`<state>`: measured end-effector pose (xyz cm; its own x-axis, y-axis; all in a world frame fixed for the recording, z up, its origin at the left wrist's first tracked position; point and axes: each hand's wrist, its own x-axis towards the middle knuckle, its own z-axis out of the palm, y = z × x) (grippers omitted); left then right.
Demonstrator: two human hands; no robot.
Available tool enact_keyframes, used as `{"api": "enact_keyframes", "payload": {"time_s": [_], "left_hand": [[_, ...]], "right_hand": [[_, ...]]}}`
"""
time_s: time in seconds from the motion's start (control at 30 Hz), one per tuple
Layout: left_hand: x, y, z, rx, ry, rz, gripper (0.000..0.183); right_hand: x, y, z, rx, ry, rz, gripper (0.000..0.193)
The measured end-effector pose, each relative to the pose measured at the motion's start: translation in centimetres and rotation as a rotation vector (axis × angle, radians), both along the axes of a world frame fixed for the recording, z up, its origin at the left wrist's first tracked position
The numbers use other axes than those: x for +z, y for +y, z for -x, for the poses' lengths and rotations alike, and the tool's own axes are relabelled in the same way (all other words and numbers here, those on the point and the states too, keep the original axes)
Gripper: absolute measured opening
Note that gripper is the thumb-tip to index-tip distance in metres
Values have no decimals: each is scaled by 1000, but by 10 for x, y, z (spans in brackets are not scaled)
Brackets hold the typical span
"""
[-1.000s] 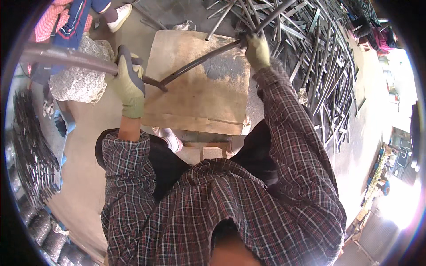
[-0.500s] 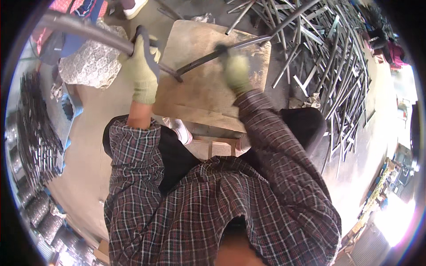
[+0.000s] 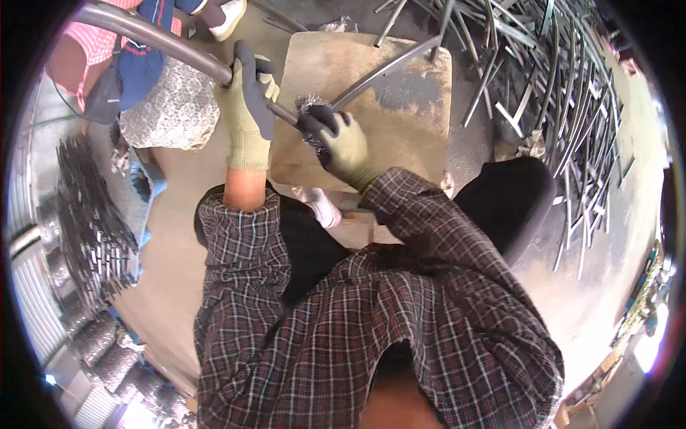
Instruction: Wiping and cleaning curved metal tubes using a rag at a workbench.
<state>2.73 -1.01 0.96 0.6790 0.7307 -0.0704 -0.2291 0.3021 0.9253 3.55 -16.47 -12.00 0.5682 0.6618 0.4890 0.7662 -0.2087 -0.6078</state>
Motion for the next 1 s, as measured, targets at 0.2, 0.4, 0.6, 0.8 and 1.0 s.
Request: {"api": "enact_keyframes", "payload": {"time_s": [0.2,0.4,0.6,0.8,1.0], "left_hand": [[17,-11,0,76,79,-30,34],[14,-20,-11,-37,10,100,35],[-3,26,2,-265,-42,222,31],[-5,15,8,-165,-2,199,25],[12,10,4,-101,126,51,33]], "right_hand": [[29,-23,6,-2,101,-78,50],[3,-38,-55,-410,259,-161,49],[5,-25,-1,-252,301,-118,40],[2,-20,-41,-356,403,-288,30],[-12,-6,-85,-386,301,-319,42]]}}
